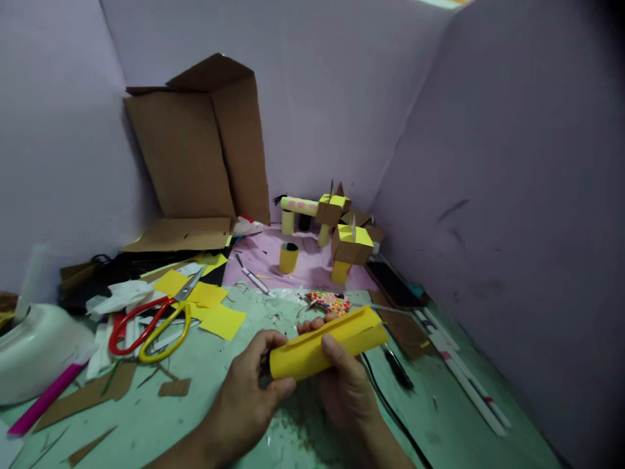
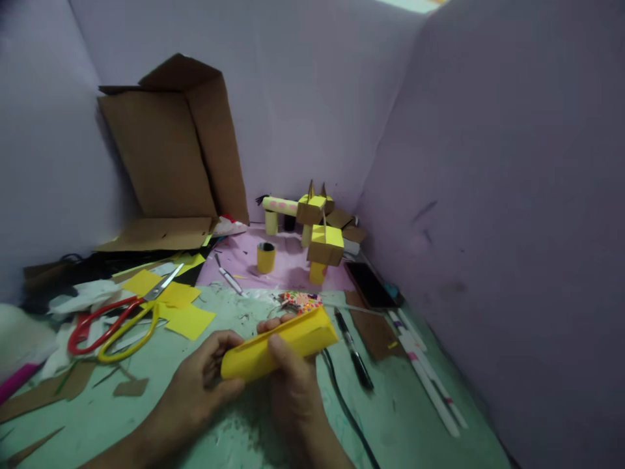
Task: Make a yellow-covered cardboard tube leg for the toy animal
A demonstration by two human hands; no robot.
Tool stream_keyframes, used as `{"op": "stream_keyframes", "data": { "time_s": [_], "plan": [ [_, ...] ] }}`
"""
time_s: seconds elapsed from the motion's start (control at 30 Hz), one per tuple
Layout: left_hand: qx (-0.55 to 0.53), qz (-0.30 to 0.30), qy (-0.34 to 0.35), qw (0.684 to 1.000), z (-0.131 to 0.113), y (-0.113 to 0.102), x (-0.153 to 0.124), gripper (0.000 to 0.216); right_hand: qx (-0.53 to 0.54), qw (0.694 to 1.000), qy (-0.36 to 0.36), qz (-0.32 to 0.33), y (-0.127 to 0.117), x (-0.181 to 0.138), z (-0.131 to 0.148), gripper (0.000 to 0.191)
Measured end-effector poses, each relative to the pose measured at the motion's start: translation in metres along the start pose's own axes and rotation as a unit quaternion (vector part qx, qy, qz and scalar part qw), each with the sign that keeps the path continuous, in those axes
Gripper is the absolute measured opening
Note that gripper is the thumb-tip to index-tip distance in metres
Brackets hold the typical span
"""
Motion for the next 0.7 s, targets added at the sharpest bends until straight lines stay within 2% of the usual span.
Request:
{"op": "stream_keyframes", "data": {
  "time_s": [0.07,0.2,0.3,0.4,0.47,0.6,0.67,0.7],
  "plan": [
    [-0.042,0.007,-0.006,0.999,0.003,0.0,0.003,0.036,-0.012,0.999,-0.029,0.042,0.003,-0.003,0.002,0.036],
    [-0.105,0.041,-0.017,0.993,0.01,0.001,0.005,0.038,-0.027,0.997,-0.048,0.058,0.006,-0.008,0.006,0.032],
    [-0.166,0.099,-0.04,0.98,0.014,0.007,0.003,0.039,-0.027,0.996,-0.037,0.082,0.012,-0.012,0.008,0.03],
    [-0.216,0.114,-0.069,0.967,0.018,0.013,0.004,0.044,0.011,0.994,-0.01,0.112,0.017,-0.015,0.006,0.031],
    [-0.22,0.11,-0.079,0.966,0.022,0.016,0.006,0.052,0.035,0.99,0.008,0.135,0.021,-0.016,0.005,0.035],
    [-0.167,0.161,-0.131,0.964,0.032,0.022,0.007,0.059,0.052,0.985,0.024,0.166,0.023,-0.014,0.003,0.039],
    [-0.163,0.167,-0.138,0.963,0.029,0.02,0.005,0.059,0.041,0.989,0.014,0.14,0.019,-0.01,0.003,0.037],
    [-0.163,0.16,-0.119,0.966,0.024,0.018,0.004,0.058,0.023,0.993,0.004,0.115,0.016,-0.008,0.003,0.036]
  ]
}}
Point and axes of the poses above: each hand's wrist, its own x-axis towards the middle knuckle, its own y-axis out of the palm, z = x × y, the point moved 5 cm from there along x, towards the middle knuckle, and after that the axes turned 8 degrees about -z, right-handed, at the moved point
